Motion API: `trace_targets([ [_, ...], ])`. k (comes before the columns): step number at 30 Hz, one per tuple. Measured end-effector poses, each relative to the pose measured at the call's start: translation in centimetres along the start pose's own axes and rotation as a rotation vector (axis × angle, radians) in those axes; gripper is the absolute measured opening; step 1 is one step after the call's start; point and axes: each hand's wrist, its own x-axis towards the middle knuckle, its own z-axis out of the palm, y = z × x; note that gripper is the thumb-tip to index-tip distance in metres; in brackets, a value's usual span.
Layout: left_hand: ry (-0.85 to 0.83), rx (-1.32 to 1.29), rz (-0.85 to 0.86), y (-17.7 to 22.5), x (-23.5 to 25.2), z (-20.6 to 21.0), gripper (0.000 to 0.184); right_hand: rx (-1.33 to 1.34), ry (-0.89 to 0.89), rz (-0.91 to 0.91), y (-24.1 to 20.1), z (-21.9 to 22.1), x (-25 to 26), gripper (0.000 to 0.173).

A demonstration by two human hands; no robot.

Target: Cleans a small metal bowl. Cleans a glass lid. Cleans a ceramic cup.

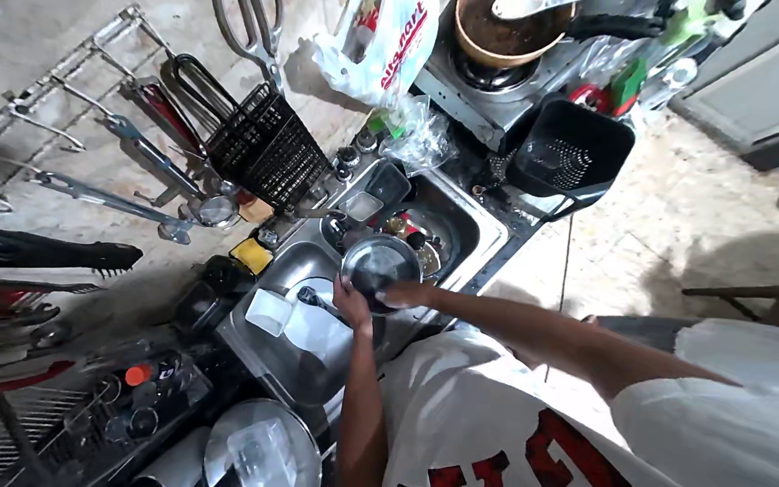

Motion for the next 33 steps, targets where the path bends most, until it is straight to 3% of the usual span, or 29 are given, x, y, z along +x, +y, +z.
trace_targets([
  [3,-0.009,0.027,0.002,0.4,0.0,0.3,0.035,-0.318,0.014,0.09,1.4,-1.4,-0.2,0.033],
  [7,-0.013,0.021,0.03,0.3,0.4,0.4,0.033,0.132,0.281,0.161,4.0,-1.2,3.8,0.036],
  [11,0.02,0.045,0.043,0.2,0.4,0.5,0.033,-0.357,-0.061,0.151,1.1,-0.3,1.0,0.036],
  [13,0.018,0.046,0.033,0.3,0.2,0.5,0.033,-0.183,-0.126,0.099,0.2,0.2,0.3,0.048],
  [15,0.011,0.033,0.022,0.4,0.3,0.4,0.034,0.009,-0.122,-0.072,0.2,1.4,1.4,0.05],
  [18,-0.011,0.014,0.027,0.0,0.2,0.3,0.036,-0.042,-0.024,-0.244,-0.4,1.4,3.5,0.044],
  [22,-0.021,0.025,0.003,0.5,0.3,0.1,0.036,-0.153,0.179,0.004,-0.6,0.0,5.5,0.041],
  [25,0.007,0.029,0.021,0.4,0.2,0.4,0.034,-0.196,0.034,0.127,0.0,-0.3,2.6,0.04],
  [28,0.014,0.032,0.041,0.3,0.3,0.6,0.034,-0.139,-0.101,0.051,-0.2,0.3,-0.9,0.045],
  [31,0.002,0.037,0.051,-0.1,0.4,0.6,0.037,-0.087,-0.019,-0.11,-0.2,1.3,0.8,0.044],
  [33,0.002,0.031,0.07,-0.5,0.3,0.4,0.036,-0.093,0.051,-0.092,-0.8,0.7,2.6,0.043],
])
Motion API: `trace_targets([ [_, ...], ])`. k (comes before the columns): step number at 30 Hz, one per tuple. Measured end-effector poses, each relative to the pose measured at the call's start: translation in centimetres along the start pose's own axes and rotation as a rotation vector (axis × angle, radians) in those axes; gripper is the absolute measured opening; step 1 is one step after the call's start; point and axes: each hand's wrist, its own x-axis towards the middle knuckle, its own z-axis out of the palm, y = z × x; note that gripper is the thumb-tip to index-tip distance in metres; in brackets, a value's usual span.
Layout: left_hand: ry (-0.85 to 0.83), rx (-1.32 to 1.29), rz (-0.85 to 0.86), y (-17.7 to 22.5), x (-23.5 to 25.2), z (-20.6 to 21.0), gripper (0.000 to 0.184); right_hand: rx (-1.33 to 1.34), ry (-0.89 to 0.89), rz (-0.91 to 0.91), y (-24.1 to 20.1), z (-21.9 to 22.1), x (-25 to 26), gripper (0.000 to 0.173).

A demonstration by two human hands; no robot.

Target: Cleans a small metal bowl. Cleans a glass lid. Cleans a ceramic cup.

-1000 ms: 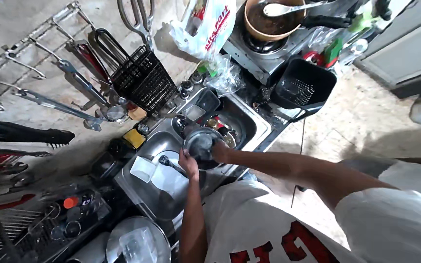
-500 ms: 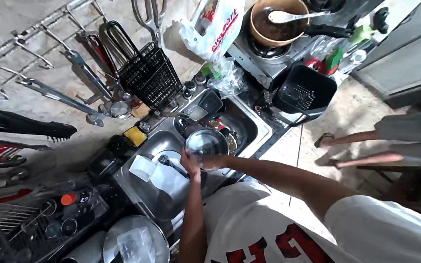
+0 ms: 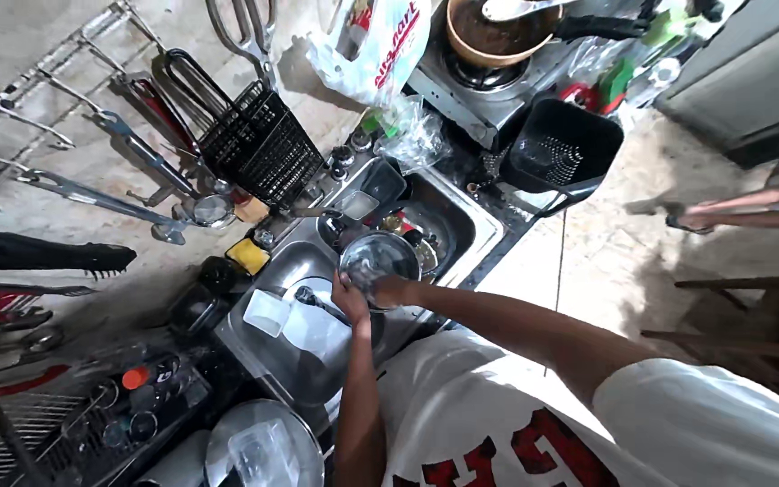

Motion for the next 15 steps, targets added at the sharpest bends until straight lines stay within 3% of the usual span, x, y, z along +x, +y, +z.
trace_targets([
  [5,0.01,0.018,0.001,0.1,-0.2,-0.3,0.032,-0.019,0.065,0.197,1.8,-0.1,-0.4,0.035],
  [8,0.011,0.034,-0.014,0.0,-0.3,0.1,0.034,-0.08,0.097,0.21,1.6,0.3,-1.6,0.027],
  [12,0.023,0.062,-0.02,0.4,-0.2,0.1,0.033,-0.094,0.243,0.155,1.2,0.9,1.2,0.027],
  [15,0.005,0.072,-0.032,0.2,-0.1,0.0,0.034,0.129,0.302,0.178,0.9,-0.7,0.7,0.027],
])
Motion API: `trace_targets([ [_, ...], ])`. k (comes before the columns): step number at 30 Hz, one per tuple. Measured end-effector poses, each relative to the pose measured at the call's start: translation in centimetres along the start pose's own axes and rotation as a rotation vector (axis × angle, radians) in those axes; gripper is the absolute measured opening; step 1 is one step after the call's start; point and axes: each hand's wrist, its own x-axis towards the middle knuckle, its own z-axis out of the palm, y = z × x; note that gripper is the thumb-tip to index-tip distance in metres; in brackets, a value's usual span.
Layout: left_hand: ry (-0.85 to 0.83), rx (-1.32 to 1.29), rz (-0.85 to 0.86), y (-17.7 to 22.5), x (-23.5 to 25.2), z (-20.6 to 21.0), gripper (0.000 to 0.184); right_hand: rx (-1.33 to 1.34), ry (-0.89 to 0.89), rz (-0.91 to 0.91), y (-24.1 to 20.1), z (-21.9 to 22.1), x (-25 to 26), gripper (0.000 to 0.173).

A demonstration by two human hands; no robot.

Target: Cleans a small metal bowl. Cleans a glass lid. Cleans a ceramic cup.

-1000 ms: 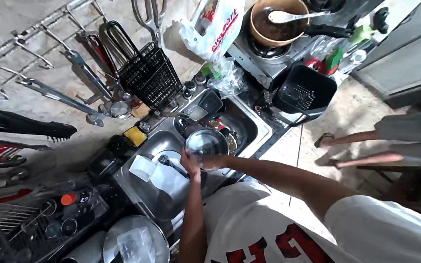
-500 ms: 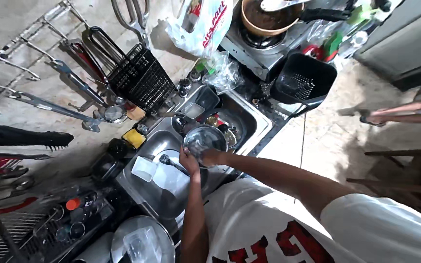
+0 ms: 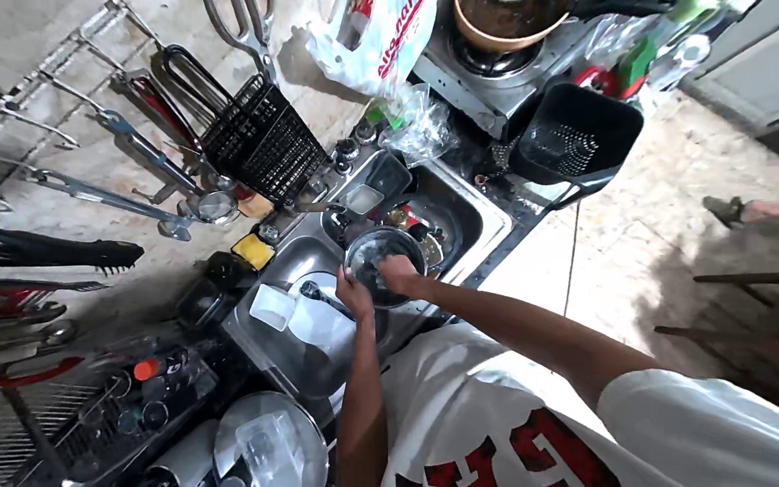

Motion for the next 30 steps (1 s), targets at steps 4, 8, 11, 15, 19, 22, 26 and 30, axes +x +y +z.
trace_targets([
  [4,-0.027,0.006,-0.035,0.4,-0.1,-0.4,0.035,0.454,0.066,0.038,2.6,-1.5,2.2,0.037],
  [8,-0.026,0.023,-0.045,0.4,-0.1,-0.3,0.035,0.241,0.177,0.086,3.3,-2.2,1.0,0.036],
  [11,-0.013,0.017,-0.023,0.3,-0.1,-0.1,0.034,-0.025,0.084,-0.021,2.0,-0.9,-0.2,0.03],
  [15,-0.011,0.002,-0.026,0.2,-0.1,0.0,0.034,-0.056,-0.137,-0.199,1.7,2.9,0.4,0.047],
  [19,-0.01,-0.007,-0.015,0.2,-0.2,0.0,0.036,-0.098,-0.27,-0.082,0.9,0.4,-3.5,0.044],
  [22,-0.011,0.04,-0.016,0.7,-0.2,0.0,0.035,-0.141,-0.251,0.104,0.4,0.3,-1.4,0.039],
  [26,-0.011,0.023,-0.018,0.4,-0.4,0.3,0.034,-0.02,-0.177,-0.085,-0.4,2.3,2.3,0.04],
  [30,0.005,-0.024,0.004,0.4,-0.4,0.0,0.034,0.025,-0.263,-0.235,0.3,2.8,-0.5,0.045],
])
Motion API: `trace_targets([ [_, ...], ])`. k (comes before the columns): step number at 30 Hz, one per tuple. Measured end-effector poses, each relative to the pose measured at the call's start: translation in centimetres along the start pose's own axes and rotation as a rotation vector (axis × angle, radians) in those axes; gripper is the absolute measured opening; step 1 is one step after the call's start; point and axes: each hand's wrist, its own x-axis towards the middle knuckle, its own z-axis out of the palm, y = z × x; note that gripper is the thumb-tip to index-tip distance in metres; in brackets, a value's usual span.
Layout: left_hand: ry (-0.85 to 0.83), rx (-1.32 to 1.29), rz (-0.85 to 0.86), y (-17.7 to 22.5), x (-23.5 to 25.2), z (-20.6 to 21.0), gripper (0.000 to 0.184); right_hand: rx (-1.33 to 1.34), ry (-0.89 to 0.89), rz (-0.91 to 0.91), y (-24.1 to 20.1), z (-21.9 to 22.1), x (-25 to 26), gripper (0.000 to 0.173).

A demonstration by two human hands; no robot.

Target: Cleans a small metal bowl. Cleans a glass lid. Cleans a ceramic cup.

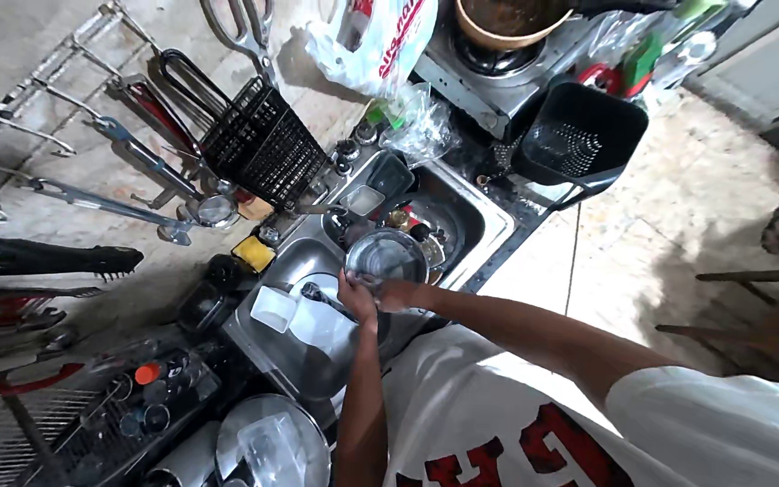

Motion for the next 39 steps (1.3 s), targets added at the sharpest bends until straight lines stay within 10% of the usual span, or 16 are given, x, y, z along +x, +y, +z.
trace_targets([
  [18,0.0,-0.045,-0.01,-0.3,-0.1,0.1,0.035,0.041,0.052,0.392,-1.5,-2.6,-1.1,0.053],
  [23,-0.018,-0.147,-0.008,-0.5,0.2,0.3,0.034,0.216,0.169,0.088,-1.1,-0.9,2.2,0.049],
  [29,-0.026,-0.138,-0.007,-0.3,0.0,0.0,0.036,0.119,-0.176,0.098,0.3,-2.0,-4.2,0.073],
  [39,-0.009,-0.128,-0.04,-0.6,-0.1,-0.1,0.035,-0.066,0.073,0.17,1.2,-3.0,1.7,0.041],
])
